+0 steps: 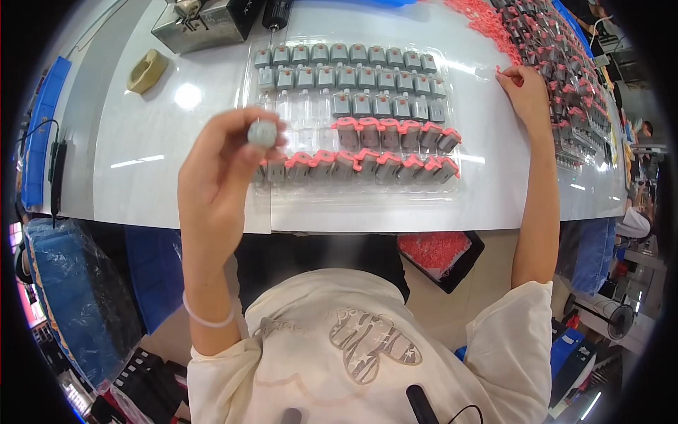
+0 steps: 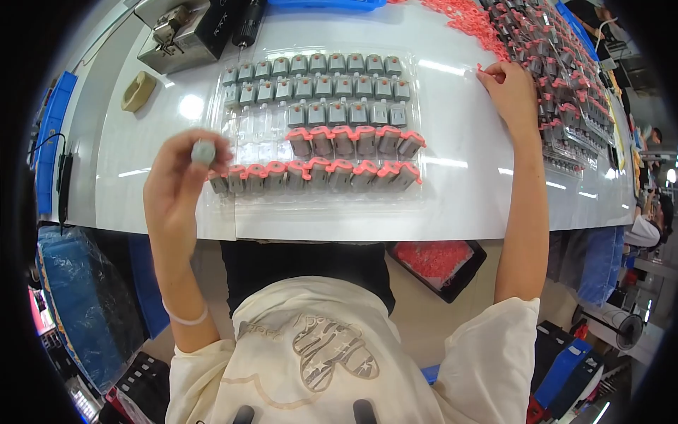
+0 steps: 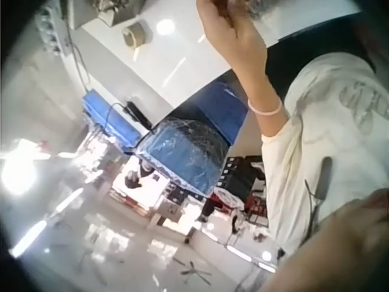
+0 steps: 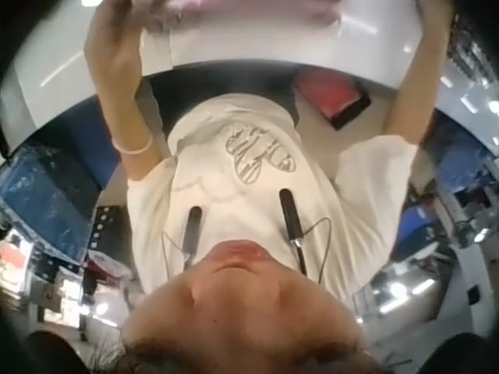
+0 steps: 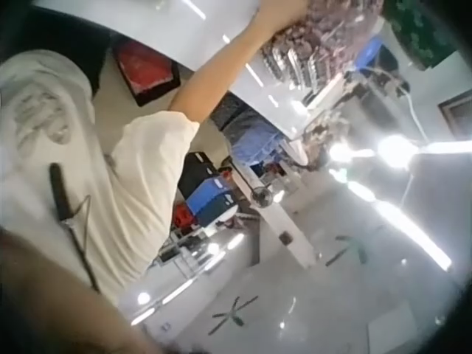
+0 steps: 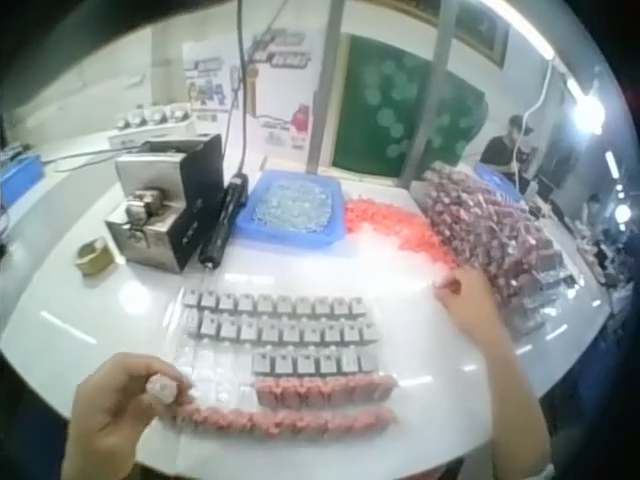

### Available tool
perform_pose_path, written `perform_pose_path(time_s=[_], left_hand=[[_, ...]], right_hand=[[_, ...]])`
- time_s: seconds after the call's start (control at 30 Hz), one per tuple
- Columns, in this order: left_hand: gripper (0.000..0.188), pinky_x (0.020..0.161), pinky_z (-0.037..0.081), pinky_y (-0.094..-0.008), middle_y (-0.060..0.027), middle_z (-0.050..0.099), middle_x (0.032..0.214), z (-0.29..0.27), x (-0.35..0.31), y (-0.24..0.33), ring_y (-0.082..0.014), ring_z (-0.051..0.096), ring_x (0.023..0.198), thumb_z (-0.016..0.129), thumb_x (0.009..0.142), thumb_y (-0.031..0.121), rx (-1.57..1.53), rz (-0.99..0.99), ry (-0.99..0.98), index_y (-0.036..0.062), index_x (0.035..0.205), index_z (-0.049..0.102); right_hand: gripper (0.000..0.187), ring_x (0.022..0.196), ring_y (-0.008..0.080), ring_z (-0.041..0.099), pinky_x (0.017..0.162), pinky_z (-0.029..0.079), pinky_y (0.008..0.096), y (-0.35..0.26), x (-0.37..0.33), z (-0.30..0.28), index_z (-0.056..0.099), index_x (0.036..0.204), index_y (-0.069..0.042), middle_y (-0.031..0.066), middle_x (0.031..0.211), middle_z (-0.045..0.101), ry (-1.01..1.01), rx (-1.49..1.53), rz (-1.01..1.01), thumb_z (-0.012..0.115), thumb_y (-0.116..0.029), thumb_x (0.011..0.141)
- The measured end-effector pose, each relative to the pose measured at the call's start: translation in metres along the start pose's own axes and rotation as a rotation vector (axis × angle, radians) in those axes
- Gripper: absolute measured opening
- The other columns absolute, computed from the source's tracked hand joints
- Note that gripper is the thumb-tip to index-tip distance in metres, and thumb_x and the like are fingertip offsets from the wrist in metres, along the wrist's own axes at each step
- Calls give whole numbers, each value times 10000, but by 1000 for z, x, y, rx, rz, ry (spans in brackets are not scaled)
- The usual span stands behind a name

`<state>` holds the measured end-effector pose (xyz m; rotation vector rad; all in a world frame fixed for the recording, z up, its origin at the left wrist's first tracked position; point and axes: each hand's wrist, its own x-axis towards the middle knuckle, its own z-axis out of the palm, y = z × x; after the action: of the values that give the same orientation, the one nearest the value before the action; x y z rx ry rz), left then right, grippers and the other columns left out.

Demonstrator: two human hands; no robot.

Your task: Fitting pink rubber protective caps onto small grey vibration motors and organizing them in a tray.

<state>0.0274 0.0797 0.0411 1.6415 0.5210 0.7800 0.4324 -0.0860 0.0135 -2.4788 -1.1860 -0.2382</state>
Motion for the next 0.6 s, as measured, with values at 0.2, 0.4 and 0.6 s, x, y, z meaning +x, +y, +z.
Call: perform_pose_path(time_s=[0.2, 0.4, 0.6], left_hand=[[341, 735, 493, -282, -129, 595, 958, -1, -47, -2, -169, 587, 859, 567, 910, 218, -229, -62, -36, -57, 1105, 513], [317, 734, 520, -264, -131, 562, 1045, 16, -66, -2, -176, 598, 890, 559, 911, 171, -528, -191, -124, -64, 1119, 522], [322, 750, 531, -263, -126, 550, 1058, 31, -66, -3, -169, 598, 905, 565, 902, 115, -569, -173, -189, -69, 1163, 520]], right_hand=[[231, 693, 283, 569, 666, 452, 337, -4, 4, 7, 633, 821, 11, 152, 776, 609, 116, -414, -198, 620, -220, 815], [209, 763, 128, 542, 692, 417, 259, -99, -32, -30, 616, 844, 15, 43, 786, 599, -125, 259, 102, 533, -171, 888], [113, 696, 173, 535, 642, 398, 263, -224, -123, -58, 634, 784, 19, 98, 727, 587, -470, 1001, -374, 666, -34, 690]])
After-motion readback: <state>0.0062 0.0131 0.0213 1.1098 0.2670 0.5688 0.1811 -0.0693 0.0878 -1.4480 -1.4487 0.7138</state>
